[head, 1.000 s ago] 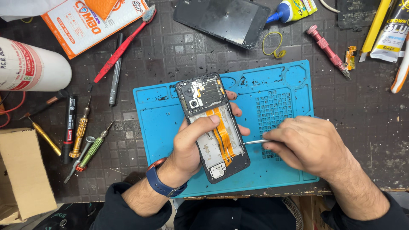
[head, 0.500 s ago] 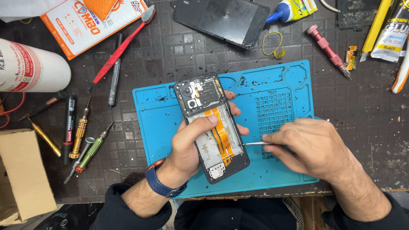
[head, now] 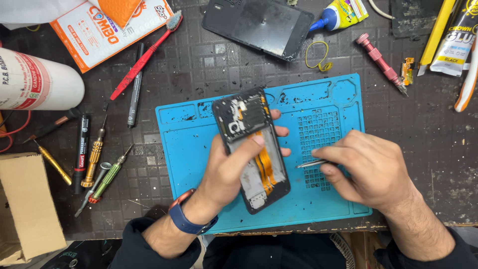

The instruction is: The person pries open the back cover of a smartphone using a yellow pry tool, removes the back cover and battery assembly, and then uses tweezers to work on the internal components on a blue repair mat.

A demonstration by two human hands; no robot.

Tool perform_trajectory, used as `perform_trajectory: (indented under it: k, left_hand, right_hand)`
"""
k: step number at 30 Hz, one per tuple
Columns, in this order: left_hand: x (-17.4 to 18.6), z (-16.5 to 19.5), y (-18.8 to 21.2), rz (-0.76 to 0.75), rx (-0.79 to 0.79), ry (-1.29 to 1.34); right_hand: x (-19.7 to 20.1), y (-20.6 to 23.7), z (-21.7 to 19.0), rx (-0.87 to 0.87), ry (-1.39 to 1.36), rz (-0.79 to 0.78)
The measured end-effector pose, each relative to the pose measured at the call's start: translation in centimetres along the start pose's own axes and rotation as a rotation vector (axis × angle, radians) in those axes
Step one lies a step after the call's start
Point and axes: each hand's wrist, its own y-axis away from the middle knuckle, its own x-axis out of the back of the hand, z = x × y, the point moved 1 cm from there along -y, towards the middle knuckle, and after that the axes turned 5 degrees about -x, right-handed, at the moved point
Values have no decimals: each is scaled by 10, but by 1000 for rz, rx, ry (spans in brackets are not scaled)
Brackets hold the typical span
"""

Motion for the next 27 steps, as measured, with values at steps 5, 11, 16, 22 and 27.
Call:
perform_trajectory:
  k: [5,11,16,22,27]
  left_hand:
    - [-5,3,4,58,-58,-625]
    - [-22,22,-1,37,-186,-994]
    - [-26,28,-3,73,-295,-1244]
    - [-20,23,-5,13,-365,-1317]
    - [-19,24,-8,-106,-334,-1308]
  right_hand:
    - [0,2,5,-67,10,92]
    - [0,-4,4,-60,19,119]
    - [-3,-10,0,-73,-9,122]
    - [-7,-8,4,-61,-19,143]
    - [-9,-12,6,-43,18,230]
